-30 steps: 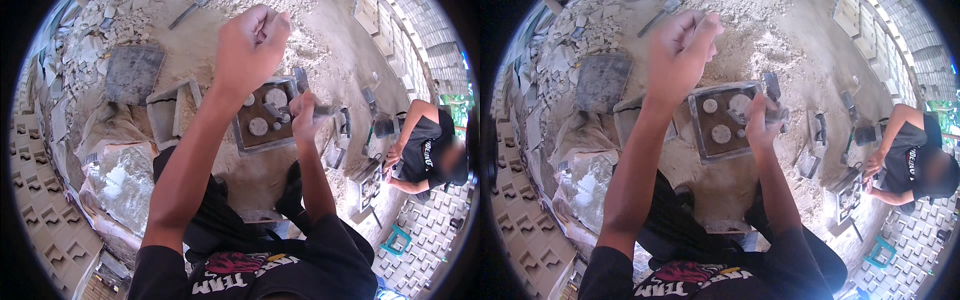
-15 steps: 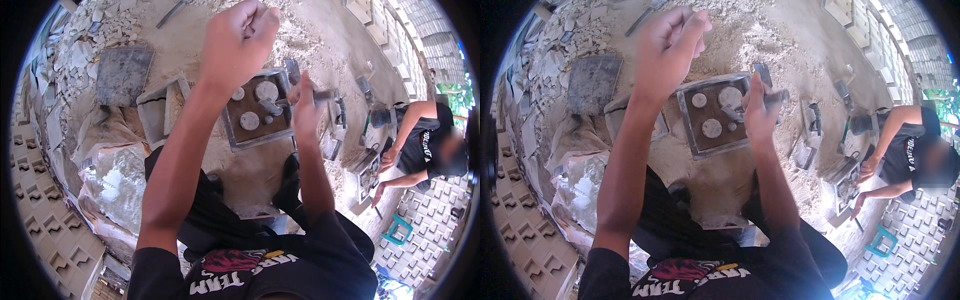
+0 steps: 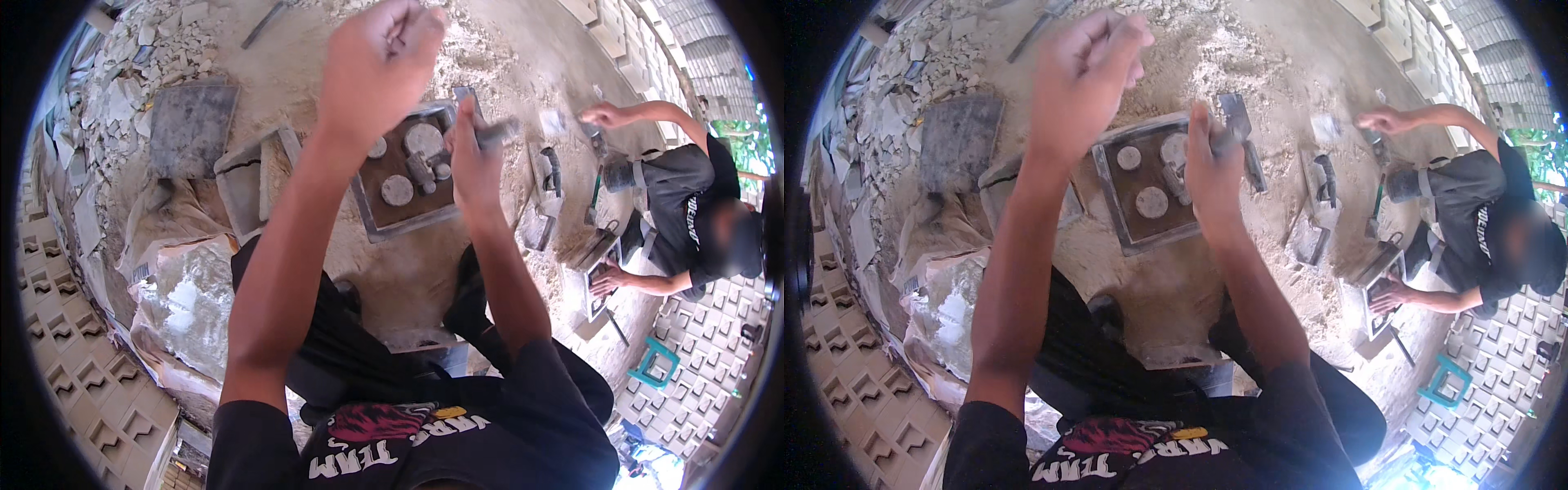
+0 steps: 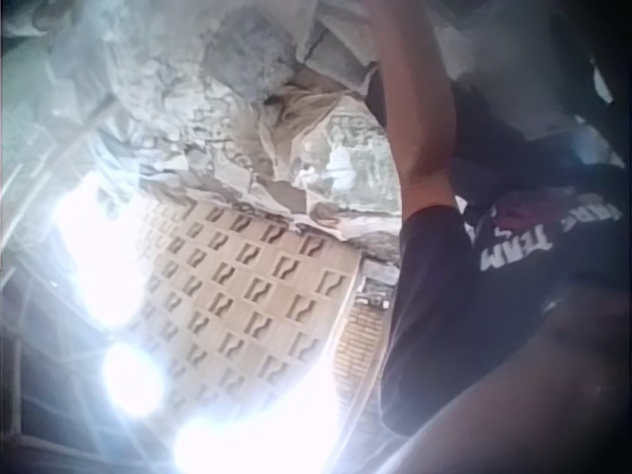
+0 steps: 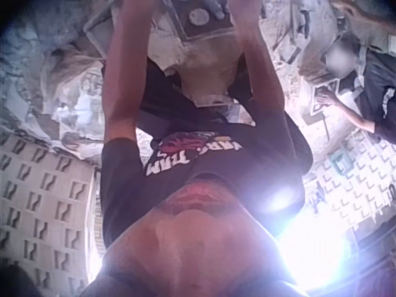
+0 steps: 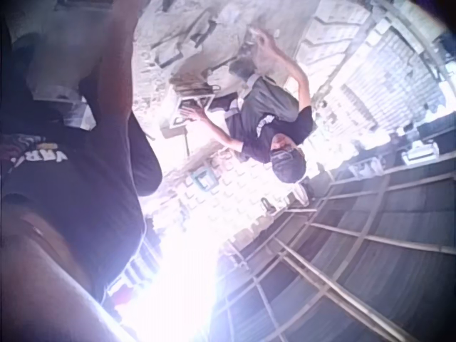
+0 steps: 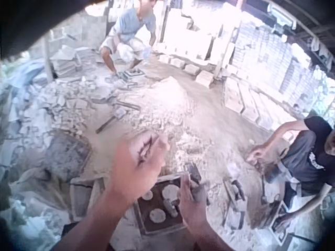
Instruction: The person uses a small trowel and a cylindrical tool to press and shape light-colored material into a metal mold, clearing excess material by hand.
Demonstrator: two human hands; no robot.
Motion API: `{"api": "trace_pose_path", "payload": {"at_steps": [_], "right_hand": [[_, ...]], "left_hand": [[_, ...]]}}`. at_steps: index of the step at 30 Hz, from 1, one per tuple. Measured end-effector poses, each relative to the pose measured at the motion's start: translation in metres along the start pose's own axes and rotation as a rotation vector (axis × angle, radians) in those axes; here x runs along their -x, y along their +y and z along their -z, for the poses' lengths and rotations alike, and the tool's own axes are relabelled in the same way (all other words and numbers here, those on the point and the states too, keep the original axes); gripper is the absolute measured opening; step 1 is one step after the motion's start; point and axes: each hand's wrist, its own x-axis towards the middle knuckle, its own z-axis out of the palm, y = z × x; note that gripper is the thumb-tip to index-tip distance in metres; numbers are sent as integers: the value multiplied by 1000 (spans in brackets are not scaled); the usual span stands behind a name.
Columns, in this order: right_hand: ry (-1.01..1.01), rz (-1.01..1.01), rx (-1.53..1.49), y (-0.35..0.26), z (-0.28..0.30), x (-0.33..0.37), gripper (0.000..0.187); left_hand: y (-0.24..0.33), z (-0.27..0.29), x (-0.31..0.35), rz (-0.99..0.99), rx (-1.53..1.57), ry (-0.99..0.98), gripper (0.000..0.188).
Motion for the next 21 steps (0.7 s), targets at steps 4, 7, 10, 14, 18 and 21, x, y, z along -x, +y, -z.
{"api": "trace_pose_path", "payload": {"at_steps": [4, 7, 10, 14, 18, 21], "right_hand": [[50, 39, 133, 41, -2, 33, 46], [25, -4, -17, 7, -7, 4, 45], [-243, 194, -28, 21, 15, -14, 42], [-602, 57, -29, 10, 23, -38, 40], [-792, 220, 228, 9, 37, -42, 36], [-772, 86, 196, 17, 47, -53, 33]], "left_hand": [[-5, -7, 0, 0, 48, -37, 28], [-11, -8, 0, -23, 107, -57, 27], [-2, -11, 7, -64, 78, -125, 28], [-19, -5, -2, -61, 54, -72, 29], [-22, -5, -9, 15, 95, -67, 29], [-30, 1, -15, 58, -18, -120, 29]]}}
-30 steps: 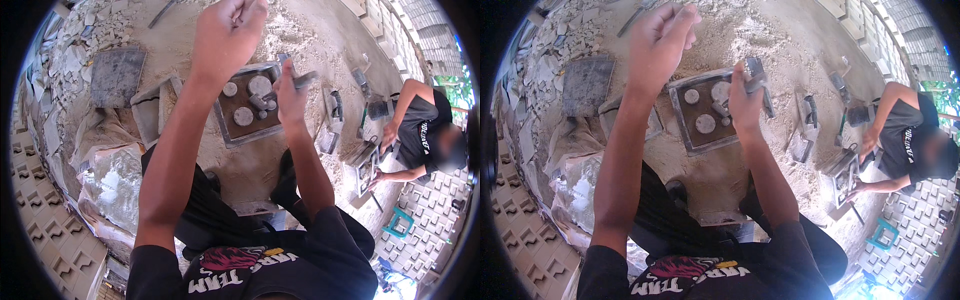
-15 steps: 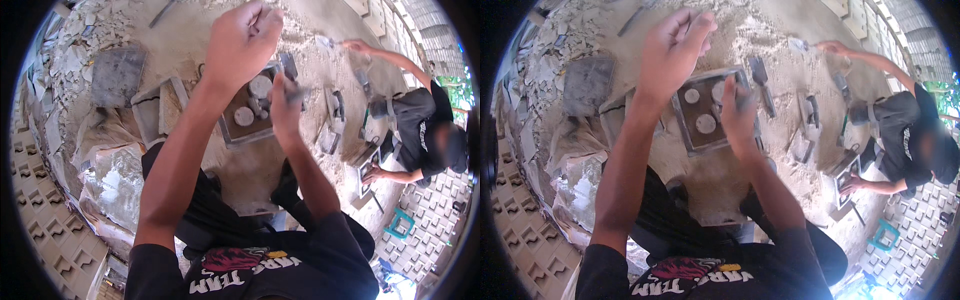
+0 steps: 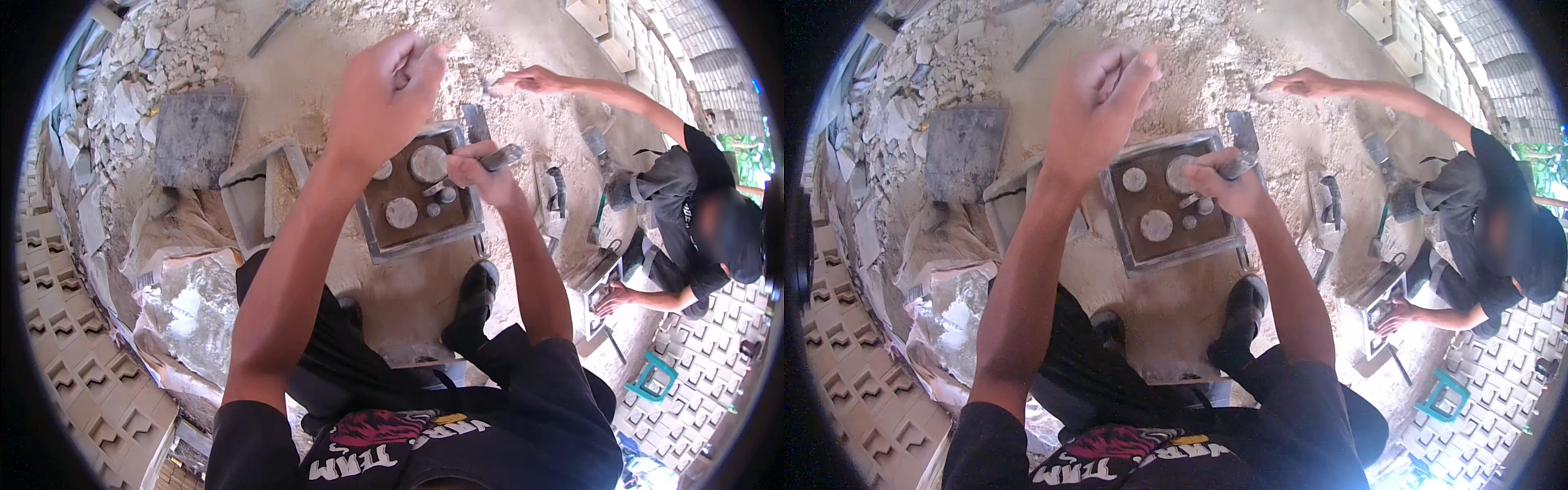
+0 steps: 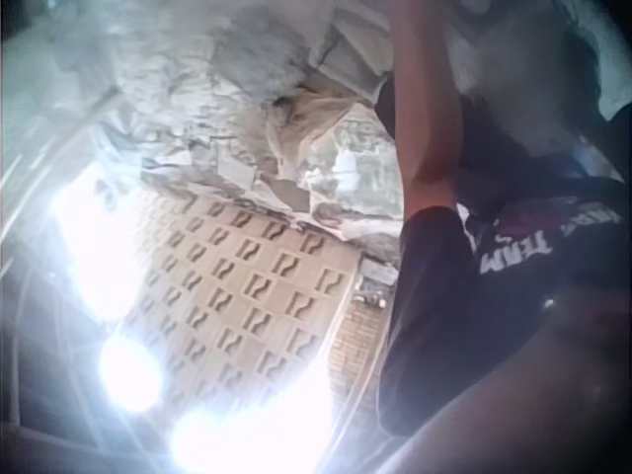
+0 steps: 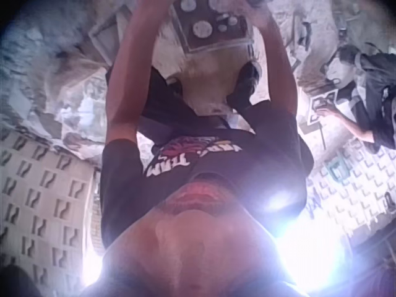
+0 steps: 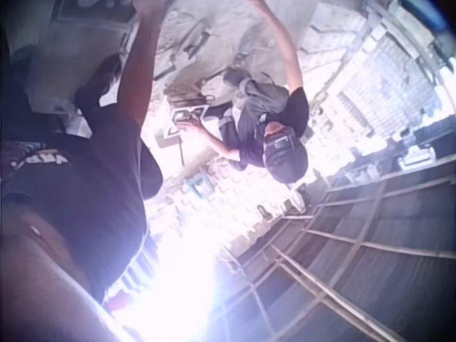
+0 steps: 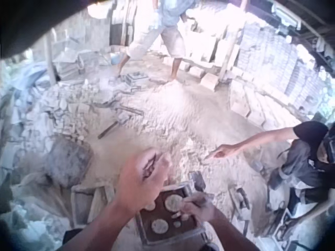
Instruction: The person uses a small trowel and a cylindrical tool to press and shape light-colored material into a metal mold, clearing excess material by hand.
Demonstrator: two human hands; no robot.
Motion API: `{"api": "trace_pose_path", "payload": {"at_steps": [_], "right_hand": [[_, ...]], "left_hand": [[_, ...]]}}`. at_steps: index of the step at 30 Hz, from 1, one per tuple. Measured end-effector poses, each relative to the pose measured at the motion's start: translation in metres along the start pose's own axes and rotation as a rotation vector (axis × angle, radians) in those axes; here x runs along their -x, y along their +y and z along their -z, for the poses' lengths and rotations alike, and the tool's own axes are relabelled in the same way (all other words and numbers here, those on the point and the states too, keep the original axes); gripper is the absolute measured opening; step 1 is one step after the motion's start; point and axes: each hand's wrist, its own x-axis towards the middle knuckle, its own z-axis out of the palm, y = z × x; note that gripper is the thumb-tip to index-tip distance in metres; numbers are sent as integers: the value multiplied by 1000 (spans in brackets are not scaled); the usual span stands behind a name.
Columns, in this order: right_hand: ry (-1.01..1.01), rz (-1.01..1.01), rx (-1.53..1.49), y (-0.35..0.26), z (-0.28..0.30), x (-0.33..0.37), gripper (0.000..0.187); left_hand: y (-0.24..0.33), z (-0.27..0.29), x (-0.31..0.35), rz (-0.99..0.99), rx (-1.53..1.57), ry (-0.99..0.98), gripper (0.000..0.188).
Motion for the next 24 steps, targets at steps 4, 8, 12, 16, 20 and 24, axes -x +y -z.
{"api": "trace_pose_path", "payload": {"at_steps": [4, 8, 12, 16, 20, 24], "right_hand": [[196, 47, -80, -19, 7, 7, 40], [99, -32, -65, 25, 25, -1, 30], [341, -115, -455, -24, 11, 2, 21], [366, -95, -389, 57, 12, 4, 16], [458, -70, -262, 60, 8, -5, 21], [664, -12, -92, 31, -44, -3, 36]], "left_hand": [[-11, 5, -1, 52, -14, -22, 30], [-9, -2, -7, 59, -125, -22, 29], [-27, -4, -1, 72, -492, -126, 29], [-55, -33, 2, 109, -831, -348, 30], [-99, -76, 31, 210, -968, -412, 28], [-159, -73, 118, 314, -871, -241, 32]]}}
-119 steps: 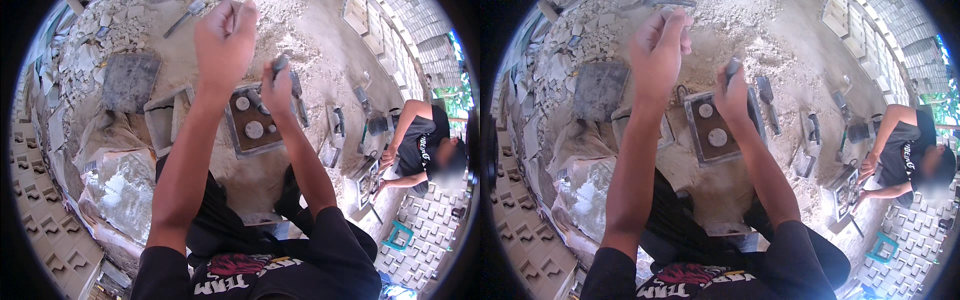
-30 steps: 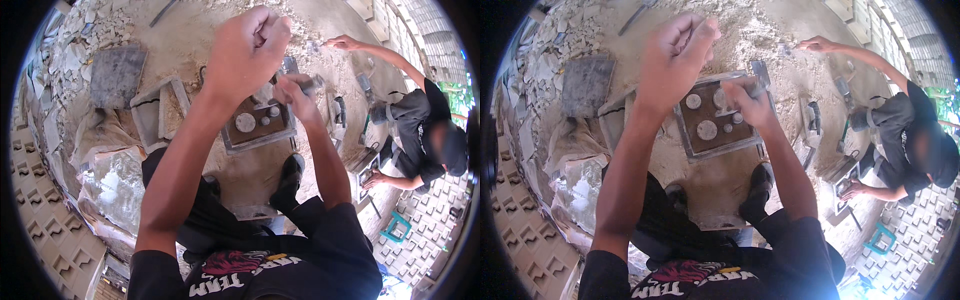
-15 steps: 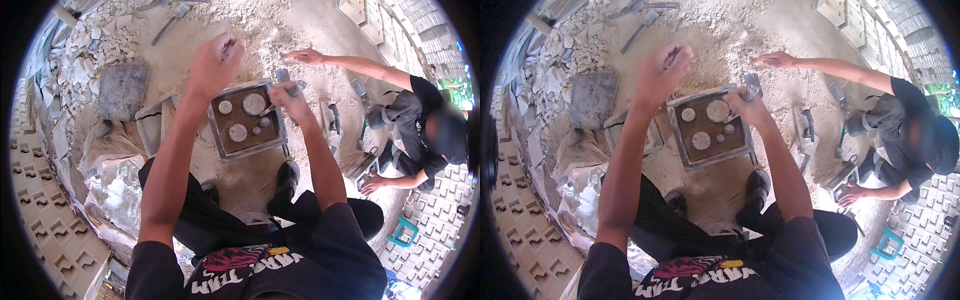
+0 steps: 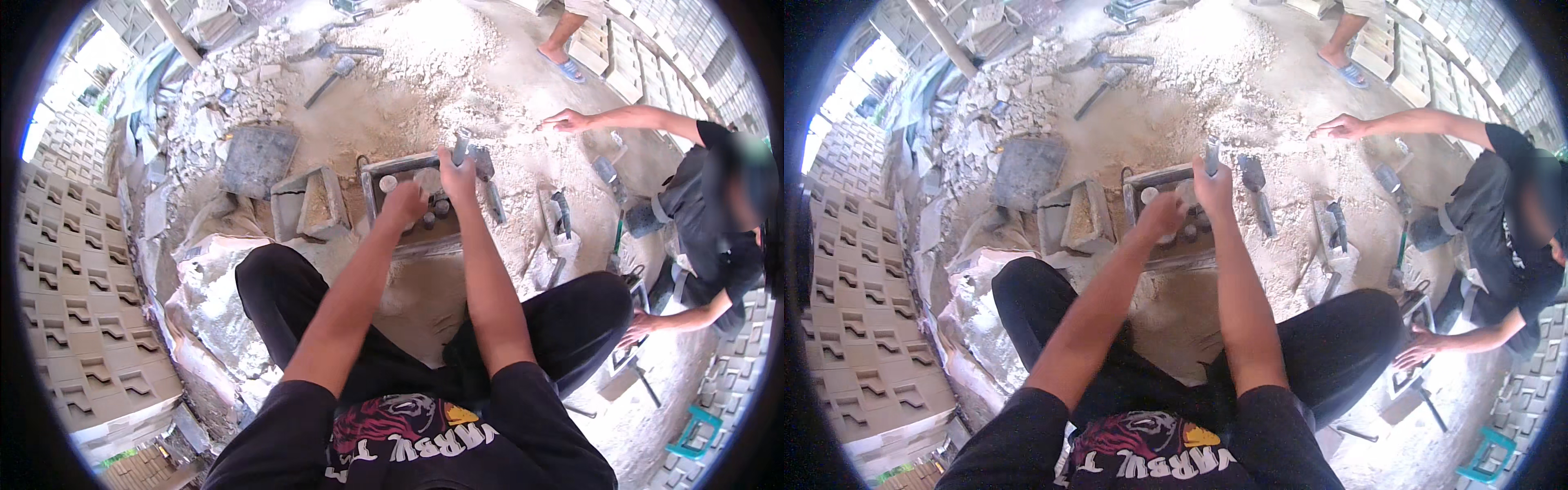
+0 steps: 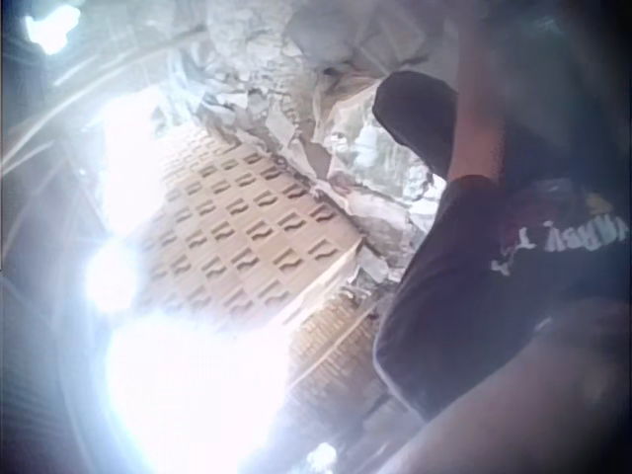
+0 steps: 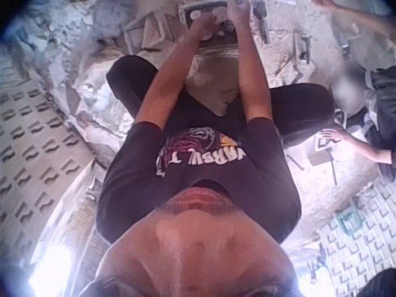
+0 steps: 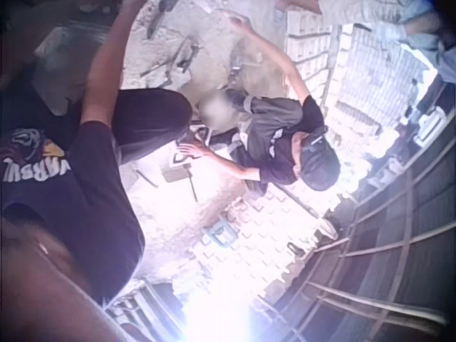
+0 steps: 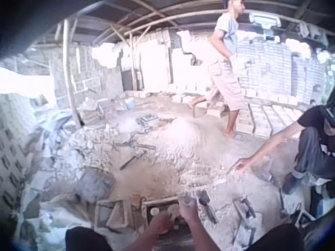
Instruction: The person uses a small trowel and a cylindrical tool to press and shape light-colored material into a metal mold, clearing excess material by hand.
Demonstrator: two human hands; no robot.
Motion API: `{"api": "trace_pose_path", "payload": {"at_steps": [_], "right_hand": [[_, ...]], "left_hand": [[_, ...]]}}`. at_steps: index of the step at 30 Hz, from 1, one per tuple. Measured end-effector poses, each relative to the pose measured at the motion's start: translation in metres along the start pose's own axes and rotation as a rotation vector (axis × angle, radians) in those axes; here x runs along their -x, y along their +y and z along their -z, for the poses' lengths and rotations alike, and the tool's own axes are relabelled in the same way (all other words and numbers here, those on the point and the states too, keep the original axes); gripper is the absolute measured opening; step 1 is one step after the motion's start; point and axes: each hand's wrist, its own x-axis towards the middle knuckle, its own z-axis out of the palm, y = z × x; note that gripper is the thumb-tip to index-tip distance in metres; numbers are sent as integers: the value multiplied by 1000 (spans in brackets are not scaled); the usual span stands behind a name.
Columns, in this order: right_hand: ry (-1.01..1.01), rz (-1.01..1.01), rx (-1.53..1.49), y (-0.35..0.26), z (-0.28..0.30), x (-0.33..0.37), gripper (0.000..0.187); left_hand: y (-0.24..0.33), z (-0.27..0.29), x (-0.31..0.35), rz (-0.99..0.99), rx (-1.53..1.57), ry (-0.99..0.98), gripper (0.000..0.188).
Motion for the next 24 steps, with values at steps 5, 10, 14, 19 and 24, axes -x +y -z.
{"api": "trace_pose_path", "payload": {"at_steps": [5, 10, 14, 19, 24], "right_hand": [[67, -28, 242, 34, 24, -18, 62], [36, 27, 229, 43, 37, -5, 66], [-75, -12, 232, 48, 45, 12, 66], [-96, -24, 303, 51, 59, -9, 68], [-78, -50, 120, 40, 46, 5, 64]], "left_hand": [[29, -53, 46, -219, -126, 281, 33], [41, -30, 35, -67, -175, 11, 40], [51, -23, 40, 57, -251, -101, 41], [46, -40, 45, -58, -137, 81, 34], [36, -41, 53, -29, -89, 30, 32]]}}
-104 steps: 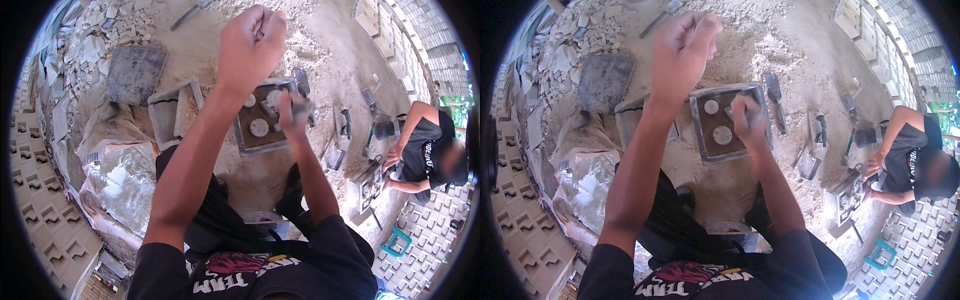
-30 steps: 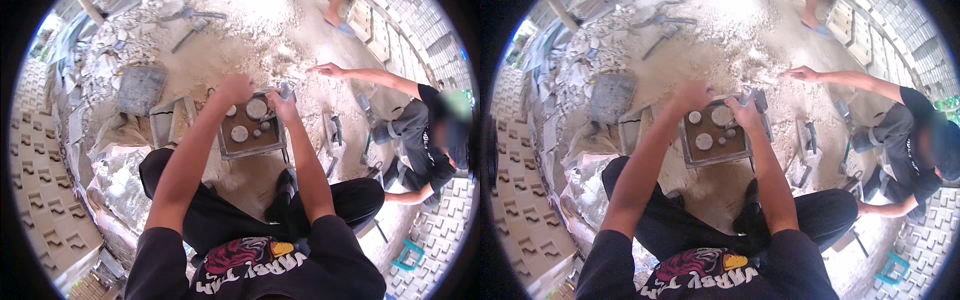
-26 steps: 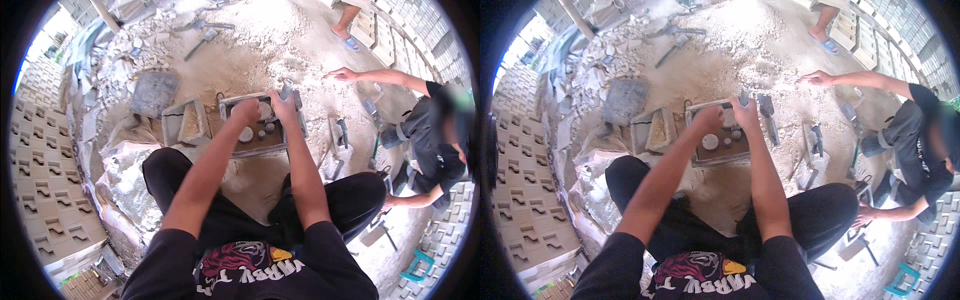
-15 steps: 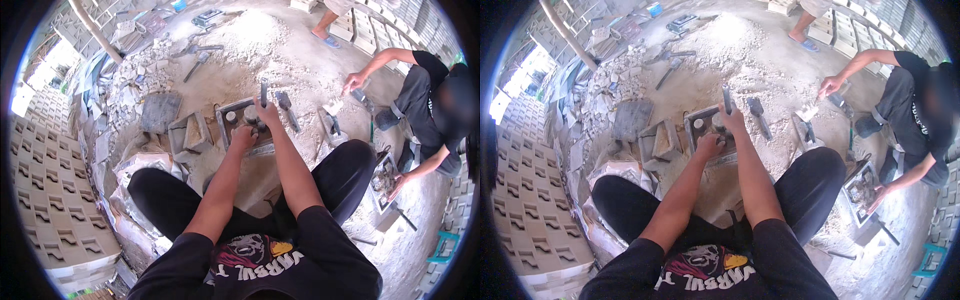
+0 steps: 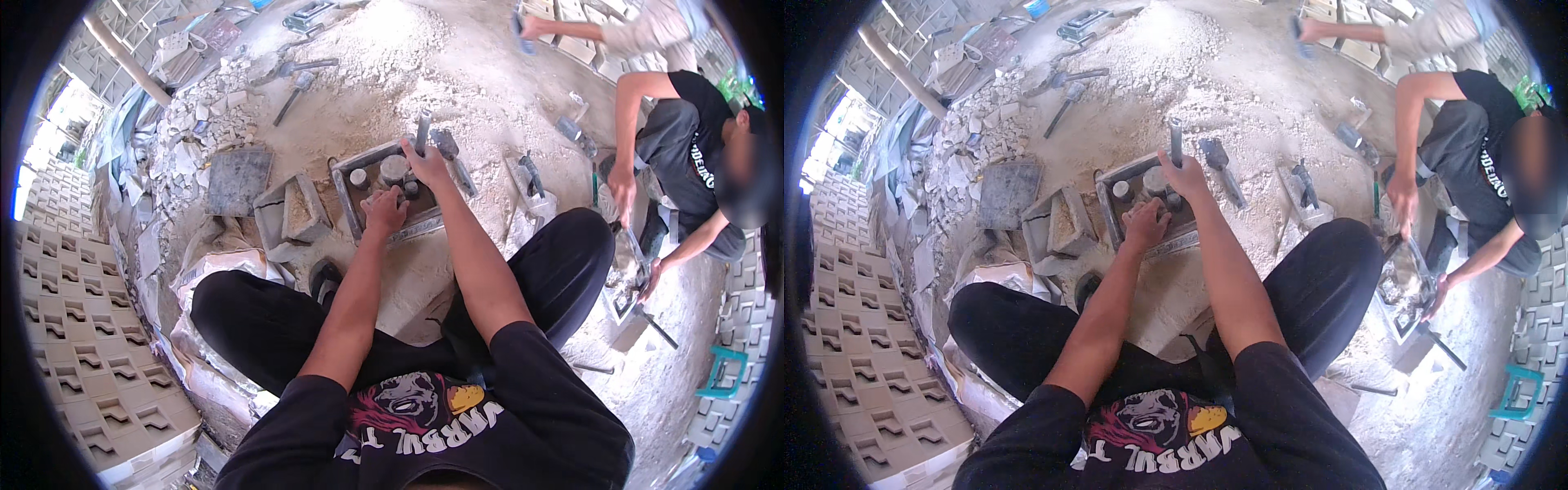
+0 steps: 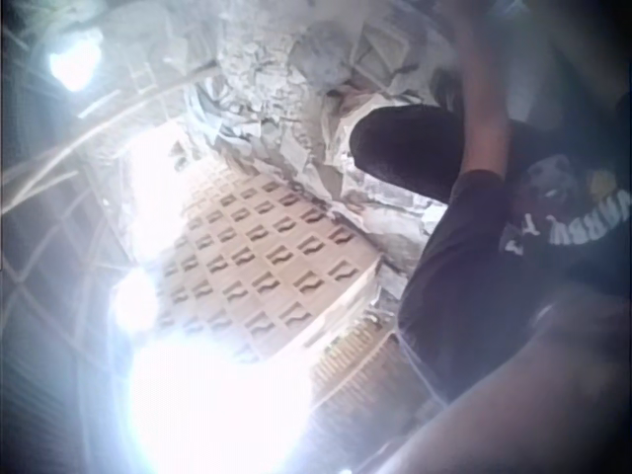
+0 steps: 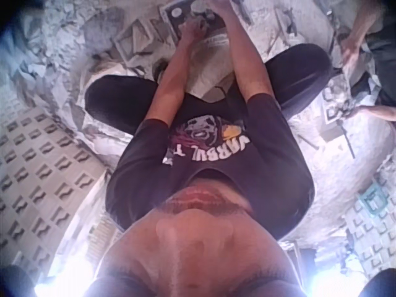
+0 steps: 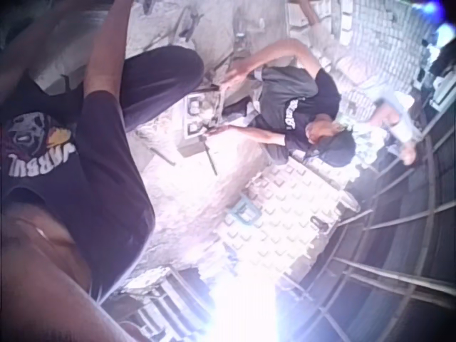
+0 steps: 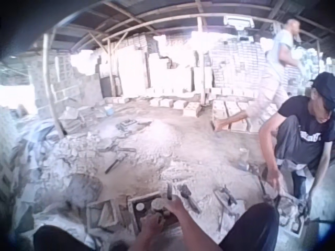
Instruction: The person uses a small trowel and a cylindrical tool to press and shape light-colored material into a metal mold, clearing excess material by hand.
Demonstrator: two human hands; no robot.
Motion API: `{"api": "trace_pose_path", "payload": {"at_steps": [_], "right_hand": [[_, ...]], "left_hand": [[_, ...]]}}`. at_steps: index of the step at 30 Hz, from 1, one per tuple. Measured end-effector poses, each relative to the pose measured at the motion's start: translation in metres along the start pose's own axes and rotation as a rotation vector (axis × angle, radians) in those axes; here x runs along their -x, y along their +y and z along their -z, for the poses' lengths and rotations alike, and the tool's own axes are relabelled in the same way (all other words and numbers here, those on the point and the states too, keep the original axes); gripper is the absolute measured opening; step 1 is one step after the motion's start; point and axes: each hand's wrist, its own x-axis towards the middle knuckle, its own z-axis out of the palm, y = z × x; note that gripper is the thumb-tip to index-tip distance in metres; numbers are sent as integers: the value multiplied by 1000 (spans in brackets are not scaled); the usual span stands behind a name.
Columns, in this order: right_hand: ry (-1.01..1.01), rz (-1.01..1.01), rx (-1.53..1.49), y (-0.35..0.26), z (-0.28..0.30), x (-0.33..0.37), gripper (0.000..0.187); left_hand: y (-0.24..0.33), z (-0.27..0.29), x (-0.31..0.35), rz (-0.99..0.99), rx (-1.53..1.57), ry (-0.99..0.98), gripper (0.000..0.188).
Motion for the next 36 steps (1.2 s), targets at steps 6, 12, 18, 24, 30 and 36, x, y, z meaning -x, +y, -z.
{"api": "trace_pose_path", "payload": {"at_steps": [6, 12, 18, 24, 30, 36], "right_hand": [[-9, -37, -110, -2, -9, -15, 61], [-84, 163, -62, -5, -29, 5, 50], [-96, 128, 14, 0, -22, 2, 43], [-2, 118, -24, 6, -21, 15, 39], [71, 173, 24, -3, -21, 25, 46], [-10, 152, 35, -25, -16, 17, 57]], "left_hand": [[1, -15, -2, -42, -12, 133, 31], [-2, -16, 8, -76, 26, 242, 30], [-4, -20, -1, -77, 19, 242, 33], [-1, -22, 2, -87, -22, 220, 33], [-9, -27, 7, -88, -51, 251, 34], [-5, -15, 9, -100, 140, 252, 26]]}}
